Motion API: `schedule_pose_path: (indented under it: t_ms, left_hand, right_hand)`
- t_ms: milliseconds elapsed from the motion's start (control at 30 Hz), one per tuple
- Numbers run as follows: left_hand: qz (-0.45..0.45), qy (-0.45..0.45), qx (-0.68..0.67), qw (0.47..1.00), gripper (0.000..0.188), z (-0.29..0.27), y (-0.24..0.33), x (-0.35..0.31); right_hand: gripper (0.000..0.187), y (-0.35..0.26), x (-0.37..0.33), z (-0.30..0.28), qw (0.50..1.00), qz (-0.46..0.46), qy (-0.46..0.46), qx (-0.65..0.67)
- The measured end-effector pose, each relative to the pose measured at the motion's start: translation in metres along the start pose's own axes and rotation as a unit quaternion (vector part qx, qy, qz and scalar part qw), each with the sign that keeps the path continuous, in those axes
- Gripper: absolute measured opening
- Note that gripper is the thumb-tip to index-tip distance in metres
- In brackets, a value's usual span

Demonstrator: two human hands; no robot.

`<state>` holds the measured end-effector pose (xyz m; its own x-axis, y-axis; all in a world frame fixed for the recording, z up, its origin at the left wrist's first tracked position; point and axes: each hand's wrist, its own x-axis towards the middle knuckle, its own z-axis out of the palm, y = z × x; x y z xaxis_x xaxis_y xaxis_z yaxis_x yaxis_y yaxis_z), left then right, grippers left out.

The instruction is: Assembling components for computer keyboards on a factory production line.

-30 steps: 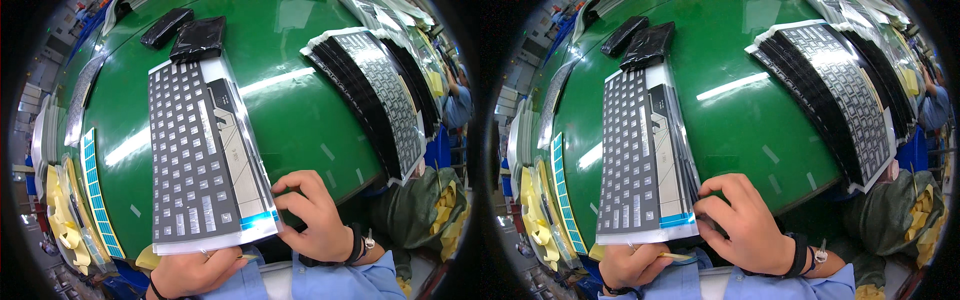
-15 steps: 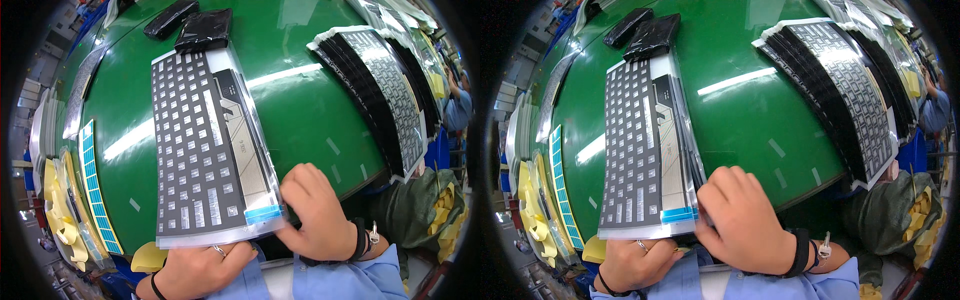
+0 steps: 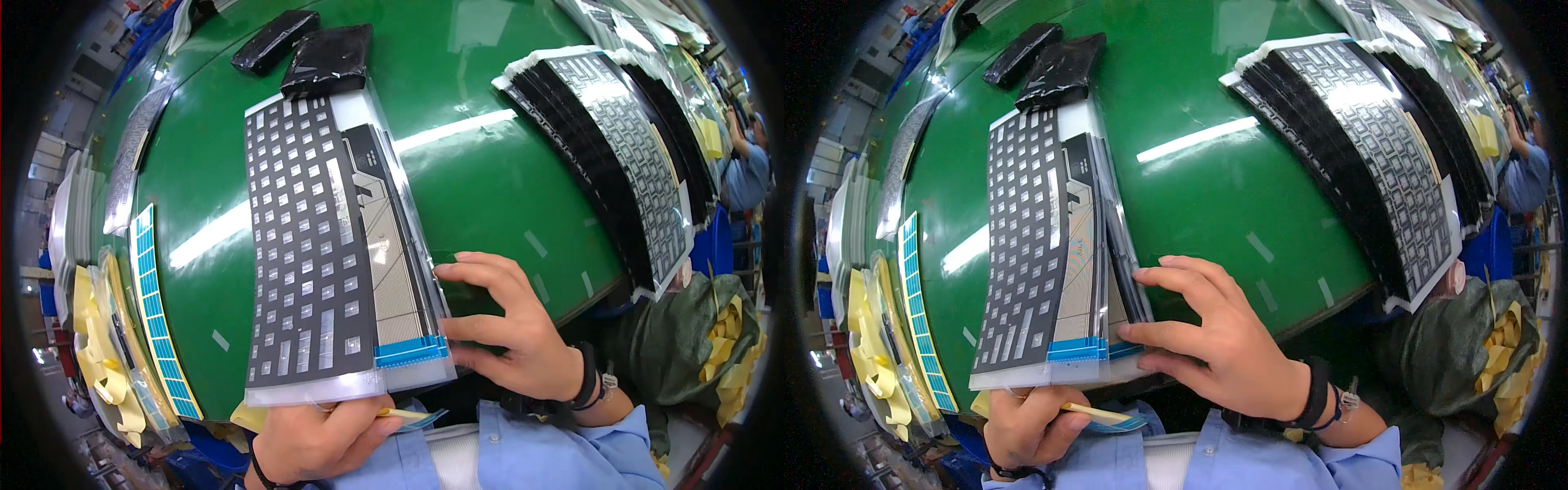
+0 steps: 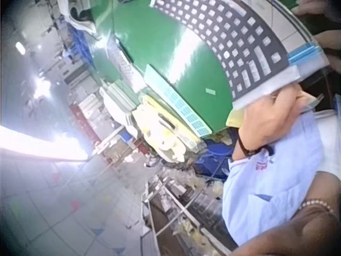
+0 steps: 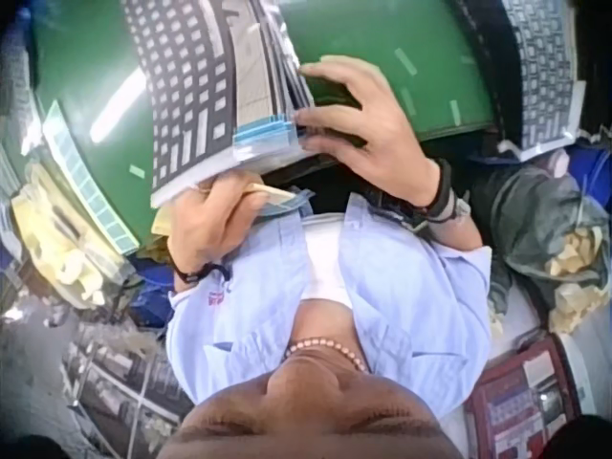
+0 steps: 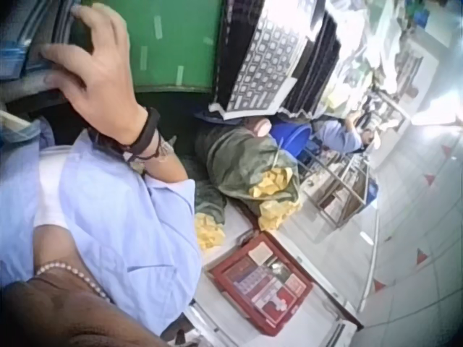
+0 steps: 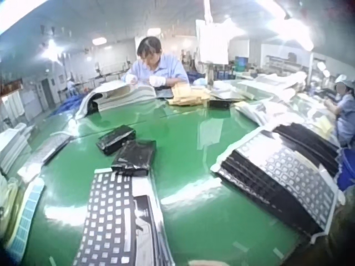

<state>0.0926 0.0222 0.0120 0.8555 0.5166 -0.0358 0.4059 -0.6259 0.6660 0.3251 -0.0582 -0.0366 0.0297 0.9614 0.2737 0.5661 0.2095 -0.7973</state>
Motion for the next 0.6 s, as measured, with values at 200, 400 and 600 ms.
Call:
schedule_pose_path:
  t_ms: [200,400,600]
  left_hand:
    - [0.198,0.093,0.005,0.976,0.022,-0.009,0.001,0.006]
    - [0.25,-0.073,-0.113,0.959,0.016,-0.044,0.01,-0.006]
    - [-0.059,0.065,-0.071,0.994,0.018,-0.085,-0.018,-0.017]
  right_hand:
    - [0.018,-0.008,0.022,0.003,0.998,-0.063,0.013,0.015]
    - [0.01,-0.034,0.091,-0.019,0.976,-0.05,0.09,0.191]
    - [0.058,0.04,0.178,-0.081,0.879,0.03,0.3,0.37]
